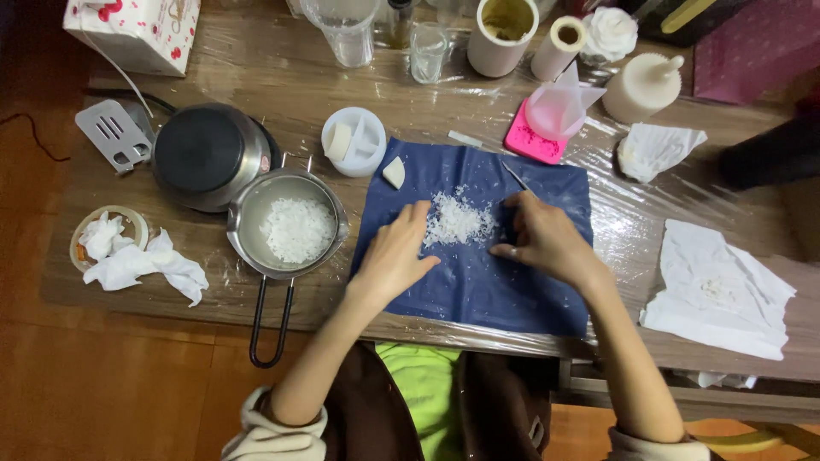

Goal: Shredding a wax block with a metal tool and transferring the shavings into a melting pot.

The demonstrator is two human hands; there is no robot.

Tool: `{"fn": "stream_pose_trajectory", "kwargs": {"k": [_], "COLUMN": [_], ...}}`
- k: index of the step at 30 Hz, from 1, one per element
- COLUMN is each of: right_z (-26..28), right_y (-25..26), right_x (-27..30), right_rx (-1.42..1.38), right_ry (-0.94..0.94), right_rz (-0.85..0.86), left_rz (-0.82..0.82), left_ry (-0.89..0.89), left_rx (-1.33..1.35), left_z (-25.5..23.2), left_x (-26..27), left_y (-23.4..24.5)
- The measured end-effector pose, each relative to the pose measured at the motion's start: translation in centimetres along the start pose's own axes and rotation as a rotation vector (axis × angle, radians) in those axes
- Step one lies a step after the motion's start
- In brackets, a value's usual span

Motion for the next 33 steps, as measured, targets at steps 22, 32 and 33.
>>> {"fn": "stream_pose_trajectory", "kwargs": {"k": [22, 32, 33], "right_z": [6.0, 2.1, 2.3], "right_y": [1.1, -1.4, -1.8], "right_x": [-3.0, -3.9, -4.2], "right_rx": [0.182, 0.194, 0.223], "right_ry": [0.336, 0.152, 0.164], "right_rz": [-0.021, 0.152, 0.142], "left_rz": [-0.045, 0.065, 0.069], "left_ry": [-0.19, -0.085, -0.098], "left_rx": [-0.003, -0.067, -0.066], "left_z": [-1.7, -2.1, -2.4], "left_x": [-1.7, -2.5, -2.8], "left_y": [2.0, 0.0, -0.2]}}
Point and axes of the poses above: each hand's wrist, its own x-axis away from the middle knuckle, its own y-axis out of the back of the hand, z = x × y, the point moved 4 cm from there along -x, towards the middle knuckle, and after that the axes turned 10 degrees about y, right-handed, at the moved point
